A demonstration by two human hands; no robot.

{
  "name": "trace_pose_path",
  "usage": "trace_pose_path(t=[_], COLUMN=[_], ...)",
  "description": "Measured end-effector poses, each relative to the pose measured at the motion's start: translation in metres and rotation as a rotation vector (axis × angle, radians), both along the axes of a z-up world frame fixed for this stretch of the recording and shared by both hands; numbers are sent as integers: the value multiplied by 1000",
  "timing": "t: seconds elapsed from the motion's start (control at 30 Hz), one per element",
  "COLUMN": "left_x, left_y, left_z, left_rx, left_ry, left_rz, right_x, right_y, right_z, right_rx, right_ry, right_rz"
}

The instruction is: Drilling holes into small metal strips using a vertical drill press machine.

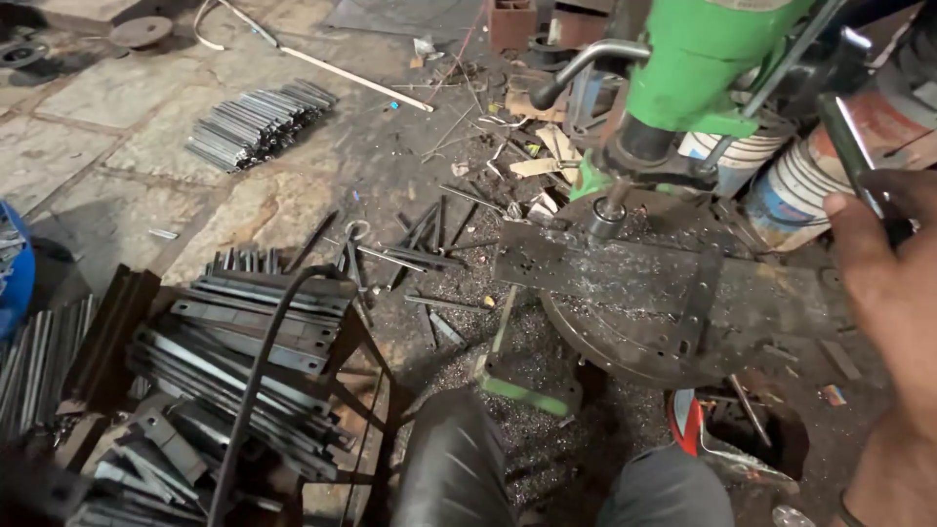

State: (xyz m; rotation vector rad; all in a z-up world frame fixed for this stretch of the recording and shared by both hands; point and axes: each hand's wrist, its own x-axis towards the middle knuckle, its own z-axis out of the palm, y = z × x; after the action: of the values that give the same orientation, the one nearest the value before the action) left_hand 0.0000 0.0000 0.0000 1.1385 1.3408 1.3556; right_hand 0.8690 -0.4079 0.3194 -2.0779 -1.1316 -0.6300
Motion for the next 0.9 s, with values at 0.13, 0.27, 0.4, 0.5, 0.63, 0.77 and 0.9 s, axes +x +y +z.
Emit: trace_pose_path(t=[0.13, 0.27, 0.4, 0.5, 0.63, 0.77, 0.9], left_x=[235, 396, 526, 597, 691, 800, 890], left_y=[-72, -186, -226, -268, -285, -271, -251], left_z=[58, 104, 51, 144, 195, 162, 103], left_rx=[-28, -128, -212, 375, 432, 669, 496], left_ry=[-257, -339, 52, 352, 645, 783, 884], left_rz=[-40, -194, -782, -1149, -1327, -1063, -932], right_x=[-6, -46, -57, -44, -45, -49, -50], right_y=[3, 7, 11, 5, 8, 12, 15], right_z=[6, 45, 62, 59, 67, 69, 69], right_rx=[-50, -58, -177, -176, -163, -211, -245], right_ry=[50, -9, -189, -77, -149, -108, -76], right_rz=[-82, -64, -165, -112, -70, -148, -193])
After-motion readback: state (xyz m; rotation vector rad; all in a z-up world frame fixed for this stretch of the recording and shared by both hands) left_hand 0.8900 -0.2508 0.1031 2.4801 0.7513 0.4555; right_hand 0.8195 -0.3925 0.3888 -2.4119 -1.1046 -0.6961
